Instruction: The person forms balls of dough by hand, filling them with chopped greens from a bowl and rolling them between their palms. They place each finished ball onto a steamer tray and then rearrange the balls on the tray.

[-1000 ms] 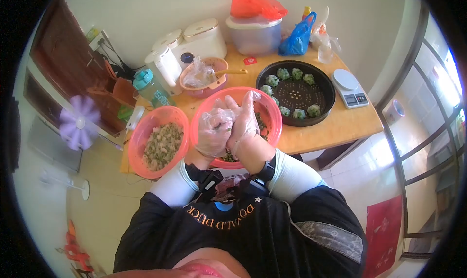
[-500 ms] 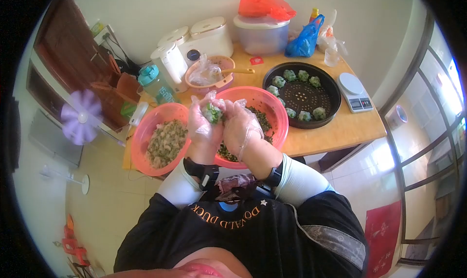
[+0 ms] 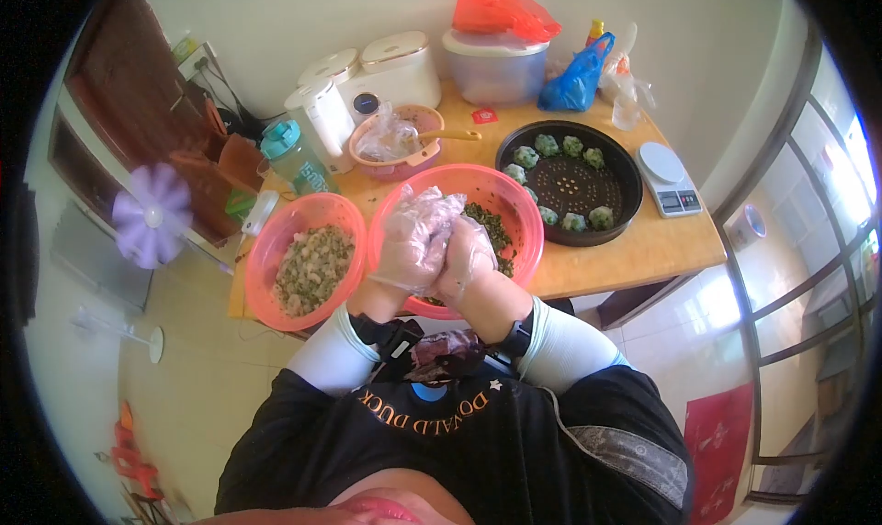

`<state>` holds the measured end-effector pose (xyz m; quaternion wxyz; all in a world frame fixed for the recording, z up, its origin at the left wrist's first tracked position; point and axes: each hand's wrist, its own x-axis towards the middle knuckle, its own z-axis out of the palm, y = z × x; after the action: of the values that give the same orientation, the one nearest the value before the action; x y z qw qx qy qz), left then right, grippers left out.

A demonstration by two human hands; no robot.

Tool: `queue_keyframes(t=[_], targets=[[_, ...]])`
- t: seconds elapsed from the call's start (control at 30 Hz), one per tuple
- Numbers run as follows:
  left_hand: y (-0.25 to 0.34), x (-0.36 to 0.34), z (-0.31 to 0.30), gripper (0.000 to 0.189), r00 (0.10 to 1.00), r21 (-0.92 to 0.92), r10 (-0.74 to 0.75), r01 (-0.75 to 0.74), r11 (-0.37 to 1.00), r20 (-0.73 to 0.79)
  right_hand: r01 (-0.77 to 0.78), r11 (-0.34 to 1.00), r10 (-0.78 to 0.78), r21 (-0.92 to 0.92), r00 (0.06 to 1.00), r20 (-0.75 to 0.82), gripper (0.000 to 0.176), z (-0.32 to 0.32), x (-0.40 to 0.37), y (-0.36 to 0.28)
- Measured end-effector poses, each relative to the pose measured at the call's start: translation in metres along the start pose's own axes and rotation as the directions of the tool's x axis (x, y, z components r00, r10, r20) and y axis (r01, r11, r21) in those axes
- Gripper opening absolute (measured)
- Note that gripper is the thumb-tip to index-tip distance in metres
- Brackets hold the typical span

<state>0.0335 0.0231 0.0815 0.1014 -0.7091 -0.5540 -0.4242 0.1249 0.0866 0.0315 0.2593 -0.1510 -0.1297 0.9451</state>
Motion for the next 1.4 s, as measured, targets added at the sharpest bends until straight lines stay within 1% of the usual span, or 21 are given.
queue_keyframes(t=[0.03,0.07,0.1,0.13,0.17,0.2,0.27,0.33,0.4,0.43,0.47,0.53,0.6,0.8,0.9,0.97,1.0,1.07,1.27,1.33,1.4], targets=[[0.005,0.001,-0.003,0.036,1.0,-0.007,0.0,0.0,1.0,0.02,0.277,0.899,-0.235,-0.341,0.959,0.159,0.026,0.004,-0.004,0.002],[0.01,0.001,-0.006,0.039,0.999,-0.015,-0.002,0.002,1.0,0.04,0.535,0.617,-0.376,-0.577,0.844,0.381,0.025,0.009,-0.008,0.003],[0.014,0.002,-0.01,0.039,0.999,-0.014,-0.007,0.007,1.0,0.036,0.217,0.941,-0.206,-0.259,0.976,0.07,0.025,0.014,-0.014,-0.003],[0.018,0.003,-0.013,0.04,0.989,-0.277,-0.116,0.086,0.957,-0.093,0.214,0.941,-0.203,-0.263,0.977,0.07,0.025,0.017,-0.011,-0.007],[0.019,0.004,-0.015,0.041,0.95,-0.528,-0.249,0.116,0.841,-0.188,0.134,0.991,-0.133,-0.03,0.991,0.035,0.025,0.019,-0.008,-0.01],[0.02,0.003,-0.016,0.041,0.948,-0.529,-0.252,0.116,0.841,-0.192,0.051,0.977,-0.056,0.207,0.998,0.015,0.025,0.02,-0.007,-0.013],[0.019,-0.005,-0.023,0.037,0.898,-0.578,-0.309,0.079,0.812,-0.312,0.066,0.976,-0.069,0.208,0.998,0.008,0.025,0.026,-0.016,-0.014],[0.015,-0.008,-0.024,0.032,0.922,-0.473,-0.282,0.13,0.871,-0.267,0.071,0.975,-0.089,0.209,0.993,0.077,0.026,0.02,-0.011,-0.014],[0.015,-0.007,-0.012,0.028,0.984,-0.339,-0.117,0.064,0.939,-0.137,0.092,0.976,-0.117,0.2,0.986,0.119,0.025,0.017,-0.01,-0.01],[0.024,0.0,-0.012,0.027,0.99,-0.176,-0.035,0.011,0.984,-0.134,0.113,0.975,-0.145,0.193,0.976,0.162,0.025,0.016,-0.01,-0.008],[0.023,0.0,-0.008,0.027,0.99,-0.174,-0.037,0.013,0.985,-0.136,0.11,0.975,-0.142,0.191,0.976,0.163,0.025,0.014,-0.011,-0.007],[0.019,-0.001,0.003,0.029,0.99,-0.016,0.039,-0.041,0.999,-0.135,0.226,0.974,-0.227,0.021,0.97,0.088,0.025,0.013,-0.014,-0.007],[0.015,0.001,0.014,0.021,0.979,-0.055,0.046,-0.058,0.997,-0.199,0.279,0.96,-0.279,0.001,0.96,0.017,0.027,0.015,-0.01,-0.008],[0.008,0.006,0.022,0.021,0.994,-0.163,-0.024,0.007,0.987,-0.105,0.191,0.979,-0.201,0.072,0.963,0.18,0.032,0.025,-0.019,-0.014],[0.002,0.007,0.023,0.022,0.999,-0.122,0.007,-0.011,0.992,-0.038,0.349,0.936,-0.344,-0.055,0.936,0.073,0.031,0.024,-0.021,-0.012],[0.005,0.013,0.014,0.023,0.999,-0.378,-0.034,0.028,0.925,-0.01,0.204,0.955,-0.264,0.216,0.916,0.302,0.03,0.007,0.0,-0.015],[0.006,0.017,0.008,0.023,1.0,-0.376,-0.028,0.022,0.926,-0.011,0.206,0.954,-0.267,0.216,0.914,0.306,0.03,0.005,0.002,-0.018],[0.007,0.019,-0.005,0.023,0.963,-0.551,-0.194,0.061,0.833,-0.187,0.145,0.942,-0.187,0.302,0.976,0.115,0.03,0.02,-0.011,-0.024],[0.019,0.022,-0.011,0.013,0.994,-0.348,0.01,-0.047,0.936,-0.107,0.016,0.944,-0.072,0.329,0.985,0.157,0.036,0.015,-0.008,-0.021],[0.013,0.017,0.001,0.011,0.976,-0.026,0.202,-0.205,0.978,-0.077,-0.015,0.968,-0.078,0.25,0.931,0.356,0.044,0.011,-0.009,-0.019],[0.011,0.019,0.01,0.007,0.969,-0.096,0.186,-0.204,0.974,-0.163,0.015,0.967,-0.082,0.255,0.963,0.255,0.048,0.014,-0.009,-0.019]])
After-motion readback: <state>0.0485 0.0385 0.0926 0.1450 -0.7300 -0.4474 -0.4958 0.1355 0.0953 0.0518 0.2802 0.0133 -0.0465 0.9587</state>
